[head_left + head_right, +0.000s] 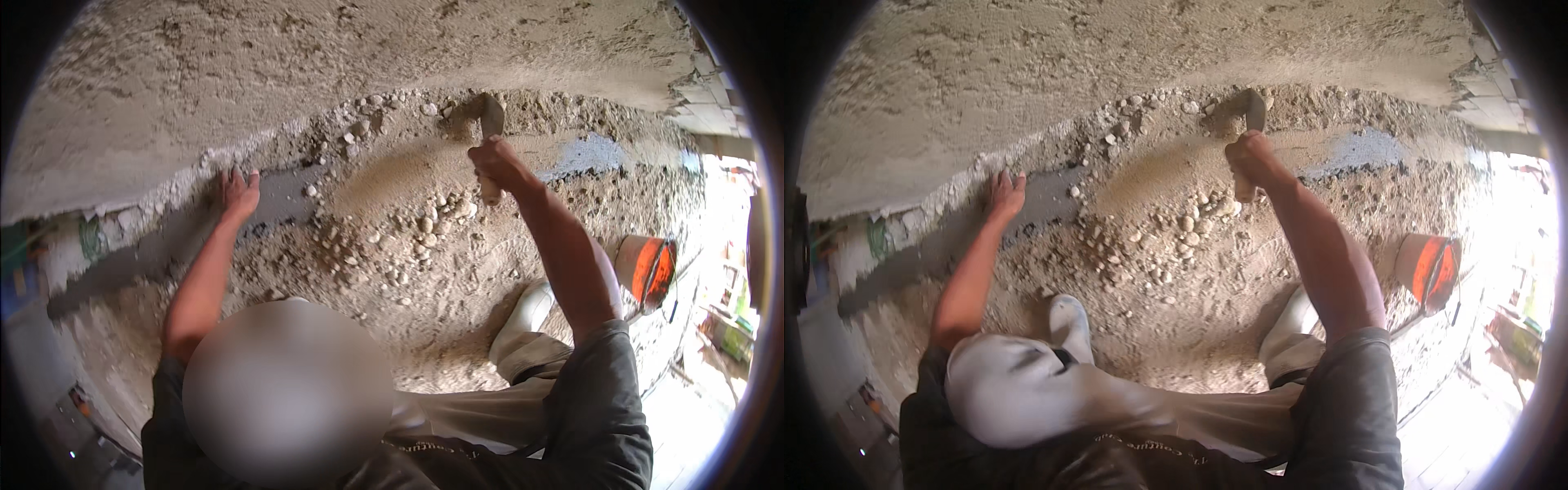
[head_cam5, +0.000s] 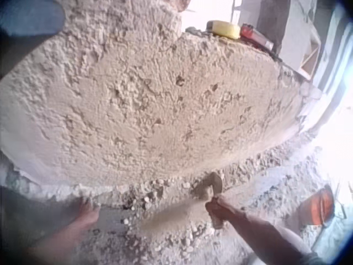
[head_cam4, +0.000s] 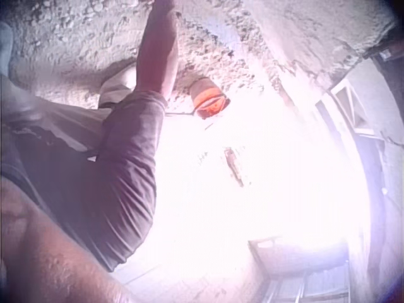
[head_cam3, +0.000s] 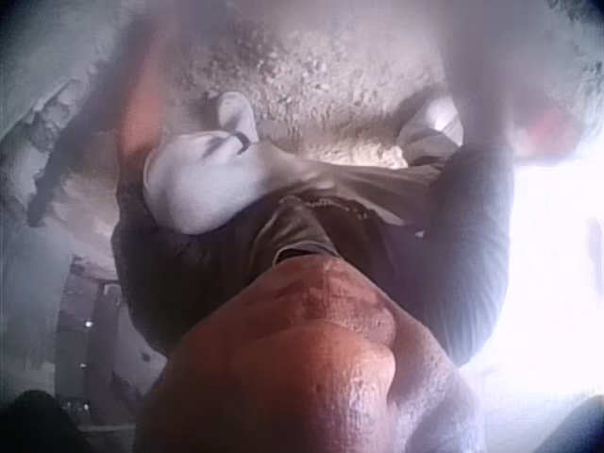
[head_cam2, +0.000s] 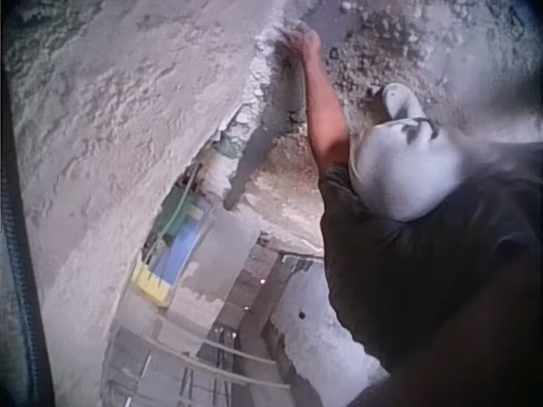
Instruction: The person uses a trowel to scrape and level a wet concrete floor, removing excess material and smoothing the surface. They then scoop the excess concrete into a bucket and mix it with a trowel.
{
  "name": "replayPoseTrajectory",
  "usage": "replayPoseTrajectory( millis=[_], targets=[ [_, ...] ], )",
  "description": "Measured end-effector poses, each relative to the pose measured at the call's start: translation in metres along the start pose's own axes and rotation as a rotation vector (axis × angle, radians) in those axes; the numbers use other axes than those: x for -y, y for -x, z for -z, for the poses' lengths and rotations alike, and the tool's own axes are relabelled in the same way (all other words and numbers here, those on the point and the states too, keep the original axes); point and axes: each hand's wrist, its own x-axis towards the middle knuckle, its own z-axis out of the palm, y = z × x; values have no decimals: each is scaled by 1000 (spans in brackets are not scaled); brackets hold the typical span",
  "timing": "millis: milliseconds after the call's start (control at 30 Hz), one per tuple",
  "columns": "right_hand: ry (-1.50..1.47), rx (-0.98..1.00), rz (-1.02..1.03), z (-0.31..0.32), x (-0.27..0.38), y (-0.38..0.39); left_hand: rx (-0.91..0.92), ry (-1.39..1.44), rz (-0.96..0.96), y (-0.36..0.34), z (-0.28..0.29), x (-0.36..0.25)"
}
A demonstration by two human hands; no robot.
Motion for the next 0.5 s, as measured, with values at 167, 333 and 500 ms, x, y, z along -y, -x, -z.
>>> replayPoseTrajectory(
  millis=[167,333,500],
  targets=[
    [1222,36,385,-93,38,-23,-31,-82,161,-36,16,29],
    [555,-29,107,-140,36,-24,51,187,139,-18,38,-13],
    [14,-257,6,-172,-15,-47,-166,372,-72,-52,-29,10]
  ],
)
